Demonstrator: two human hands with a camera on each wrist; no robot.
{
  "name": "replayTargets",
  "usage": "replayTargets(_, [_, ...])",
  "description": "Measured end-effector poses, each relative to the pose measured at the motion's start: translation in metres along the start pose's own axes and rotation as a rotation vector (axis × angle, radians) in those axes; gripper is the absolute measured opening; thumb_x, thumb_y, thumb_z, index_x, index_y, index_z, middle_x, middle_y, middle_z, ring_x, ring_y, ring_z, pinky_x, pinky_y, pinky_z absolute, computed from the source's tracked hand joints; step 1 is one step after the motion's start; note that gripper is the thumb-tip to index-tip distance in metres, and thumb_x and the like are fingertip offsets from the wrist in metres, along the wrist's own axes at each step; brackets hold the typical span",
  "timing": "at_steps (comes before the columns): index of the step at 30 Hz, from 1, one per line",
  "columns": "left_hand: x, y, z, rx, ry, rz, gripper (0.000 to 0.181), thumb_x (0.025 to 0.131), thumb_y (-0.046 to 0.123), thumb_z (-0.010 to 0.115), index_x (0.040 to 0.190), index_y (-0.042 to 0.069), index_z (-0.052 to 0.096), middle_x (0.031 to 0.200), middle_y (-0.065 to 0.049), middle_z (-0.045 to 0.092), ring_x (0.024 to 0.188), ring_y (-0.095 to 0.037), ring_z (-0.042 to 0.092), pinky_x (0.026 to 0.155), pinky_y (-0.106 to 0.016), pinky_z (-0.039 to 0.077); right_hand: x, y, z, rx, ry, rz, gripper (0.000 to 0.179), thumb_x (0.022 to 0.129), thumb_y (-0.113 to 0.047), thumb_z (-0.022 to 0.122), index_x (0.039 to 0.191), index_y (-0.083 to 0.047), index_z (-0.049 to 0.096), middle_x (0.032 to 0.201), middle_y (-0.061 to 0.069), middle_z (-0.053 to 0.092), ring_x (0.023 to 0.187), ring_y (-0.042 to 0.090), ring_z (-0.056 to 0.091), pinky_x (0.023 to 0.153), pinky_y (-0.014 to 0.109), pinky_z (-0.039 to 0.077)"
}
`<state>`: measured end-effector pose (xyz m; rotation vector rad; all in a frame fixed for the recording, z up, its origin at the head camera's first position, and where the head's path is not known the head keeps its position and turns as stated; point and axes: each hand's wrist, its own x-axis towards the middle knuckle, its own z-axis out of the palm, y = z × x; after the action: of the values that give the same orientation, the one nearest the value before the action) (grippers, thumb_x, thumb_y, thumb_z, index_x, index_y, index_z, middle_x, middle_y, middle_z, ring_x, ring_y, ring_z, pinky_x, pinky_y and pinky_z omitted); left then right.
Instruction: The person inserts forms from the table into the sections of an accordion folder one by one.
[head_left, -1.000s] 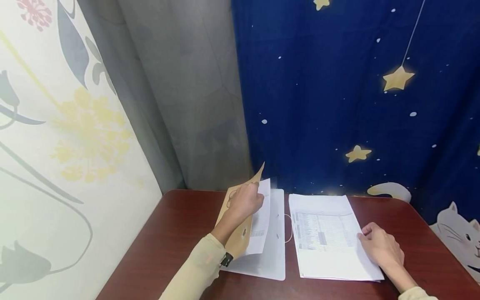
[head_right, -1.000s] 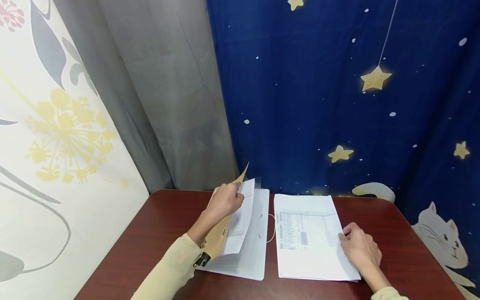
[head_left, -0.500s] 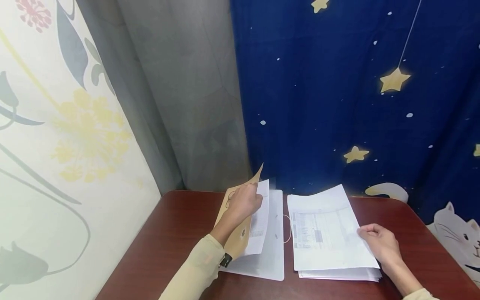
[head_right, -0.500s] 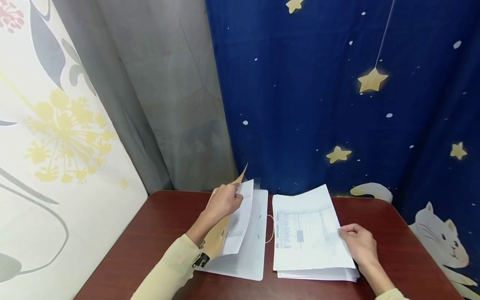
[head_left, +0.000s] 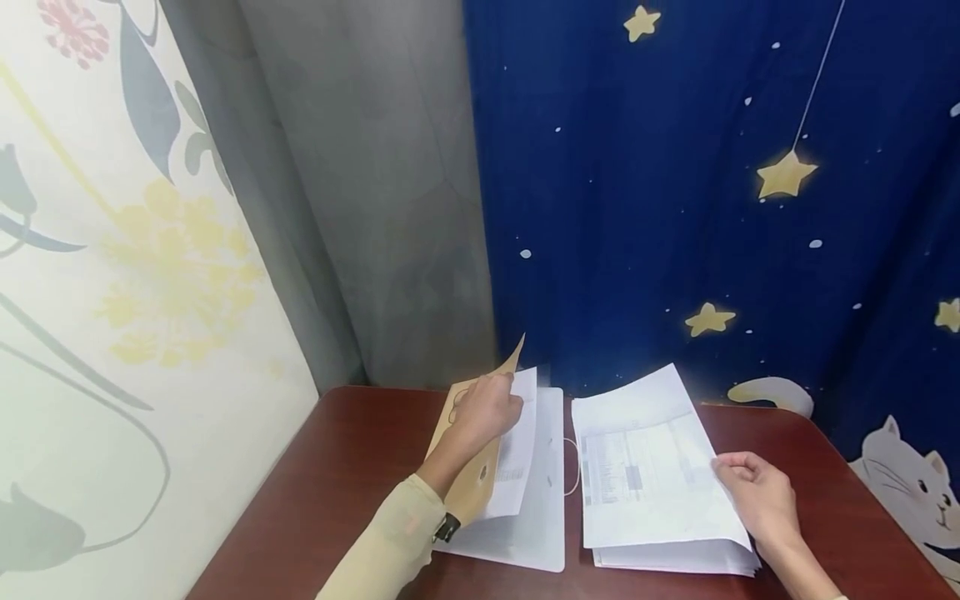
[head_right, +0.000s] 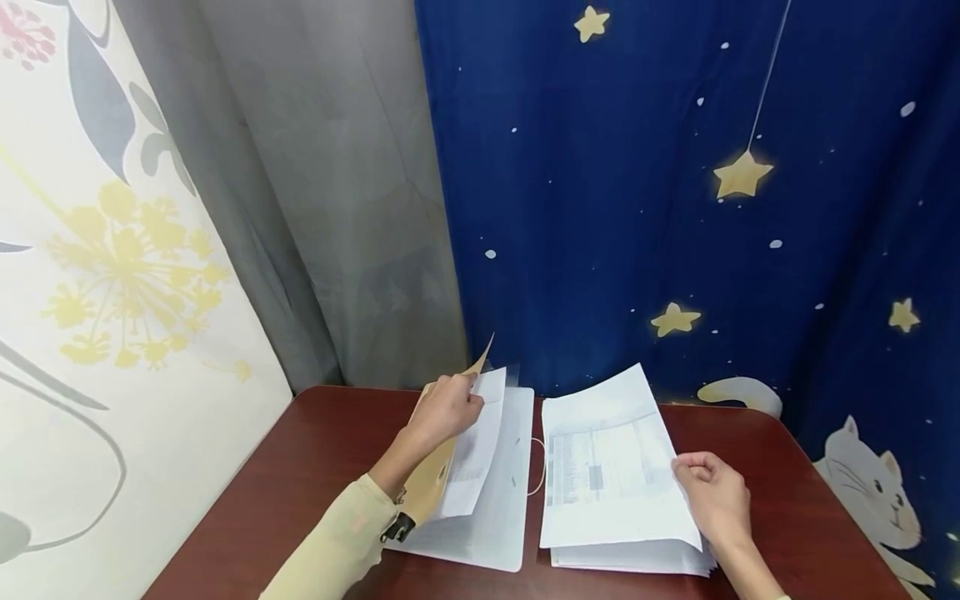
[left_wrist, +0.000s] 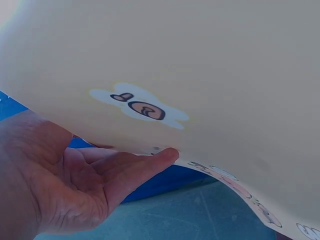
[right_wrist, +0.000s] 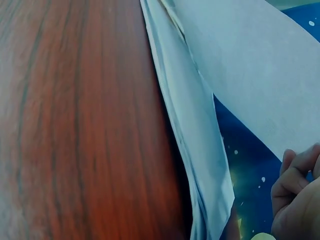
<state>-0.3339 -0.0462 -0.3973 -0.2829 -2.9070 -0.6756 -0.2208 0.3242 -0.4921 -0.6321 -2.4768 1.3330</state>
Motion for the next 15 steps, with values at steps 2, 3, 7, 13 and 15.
replayTargets(2, [0.000, -0.001, 0.001, -0.007, -0.003, 0.001, 0.047, 0.096, 0.019, 0.061, 0.142, 0.009, 0.067, 0.136, -0.014, 0.073, 0.091, -0.029, 0.068, 0.075, -0.049, 0.044, -0.002, -0.002, 0.000, 0.017, 0.003, 0.003, 0.041, 0.103, -0.039, 0.064, 0.121, -0.002, 0.070, 0.083, -0.004, 0.075, 0.069, 0.011, 0.063, 0.060, 0.029, 0.052])
replayTargets(3, [0.000, -0.001, 0.001, -0.010, -0.002, 0.005, 0.048, 0.096, 0.019, 0.061, 0.142, 0.008, 0.067, 0.136, -0.015, 0.073, 0.090, -0.029, 0.068, 0.075, -0.049, 0.044, -0.003, -0.003, 0.000, 0.025, 0.009, 0.002, 0.041, 0.103, -0.039, 0.064, 0.121, -0.002, 0.070, 0.081, -0.005, 0.075, 0.068, 0.011, 0.063, 0.059, 0.029, 0.052])
replayTargets(7, [0.000, 0.001, -0.002, -0.019, 0.005, 0.024, 0.048, 0.097, 0.017, 0.061, 0.143, 0.006, 0.066, 0.137, -0.016, 0.072, 0.088, -0.029, 0.068, 0.073, -0.047, 0.045, -0.007, -0.012, 0.000, 0.063, 0.027, -0.010, 0.039, 0.103, -0.038, 0.065, 0.120, -0.003, 0.069, 0.076, -0.008, 0.072, 0.066, 0.012, 0.063, 0.058, 0.030, 0.052])
replayTargets(13, [0.001, 0.001, -0.005, -0.031, -0.014, 0.015, 0.048, 0.098, 0.017, 0.061, 0.145, 0.006, 0.064, 0.138, -0.017, 0.071, 0.082, -0.027, 0.065, 0.063, -0.040, 0.042, -0.012, -0.025, 0.000, 0.117, 0.039, -0.018, 0.035, 0.104, -0.034, 0.064, 0.120, -0.004, 0.068, 0.074, -0.010, 0.071, 0.065, 0.012, 0.065, 0.057, 0.029, 0.053])
replayTargets(15, [0.001, 0.000, -0.005, -0.039, -0.017, 0.023, 0.050, 0.099, 0.017, 0.060, 0.147, 0.005, 0.062, 0.138, -0.018, 0.071, 0.077, -0.027, 0.065, 0.058, -0.038, 0.041, -0.013, -0.029, 0.000, 0.132, 0.046, -0.030, 0.034, 0.104, -0.033, 0.065, 0.119, -0.003, 0.068, 0.074, -0.011, 0.071, 0.065, 0.012, 0.065, 0.057, 0.029, 0.053])
